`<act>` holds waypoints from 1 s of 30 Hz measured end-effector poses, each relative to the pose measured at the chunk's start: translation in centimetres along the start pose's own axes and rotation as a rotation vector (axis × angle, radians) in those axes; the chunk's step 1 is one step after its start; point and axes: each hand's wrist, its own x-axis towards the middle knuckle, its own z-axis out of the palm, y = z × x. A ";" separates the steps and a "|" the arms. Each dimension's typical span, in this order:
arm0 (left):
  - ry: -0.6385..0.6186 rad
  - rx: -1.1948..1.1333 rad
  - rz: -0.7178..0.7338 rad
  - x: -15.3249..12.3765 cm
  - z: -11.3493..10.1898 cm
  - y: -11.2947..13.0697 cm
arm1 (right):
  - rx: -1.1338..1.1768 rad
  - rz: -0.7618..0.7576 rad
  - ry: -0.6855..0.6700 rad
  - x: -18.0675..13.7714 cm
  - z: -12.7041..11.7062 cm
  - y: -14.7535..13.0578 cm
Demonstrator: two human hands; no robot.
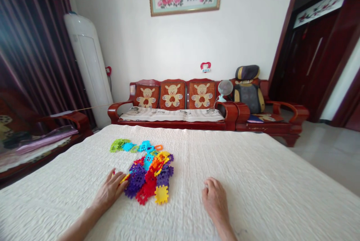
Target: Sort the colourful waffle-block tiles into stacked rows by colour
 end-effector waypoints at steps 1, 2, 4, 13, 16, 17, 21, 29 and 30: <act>-0.005 -0.001 -0.004 0.0 0.0 -0.2 | 0.002 -0.002 0.002 0.0 0.0 0.0; -0.013 -0.006 -0.010 0.1 0.0 -0.3 | 0.005 -0.003 0.004 0.0 0.0 0.0; -0.020 -0.013 -0.036 0.3 0.0 -0.6 | 0.009 -0.002 0.008 0.0 0.1 0.0; -0.040 -0.023 -0.094 0.6 -1.1 0.0 | 0.001 0.005 -0.006 0.0 -0.3 -0.3; -0.064 -0.040 -0.163 0.8 -1.1 0.1 | 0.008 0.006 -0.005 0.1 -0.5 -0.4; -0.055 -0.032 -0.212 0.9 -0.9 0.1 | 0.010 0.008 -0.002 0.1 -0.5 -0.4; -0.060 0.002 -0.573 2.1 -0.3 0.3 | 0.023 0.012 0.022 0.0 -0.4 -0.4; -0.052 -0.313 -0.779 7.9 0.6 3.1 | 0.032 0.011 0.025 0.0 -0.3 -0.4; -0.063 -0.329 -0.757 8.7 0.7 4.0 | 0.033 0.009 0.024 0.0 -0.3 -0.3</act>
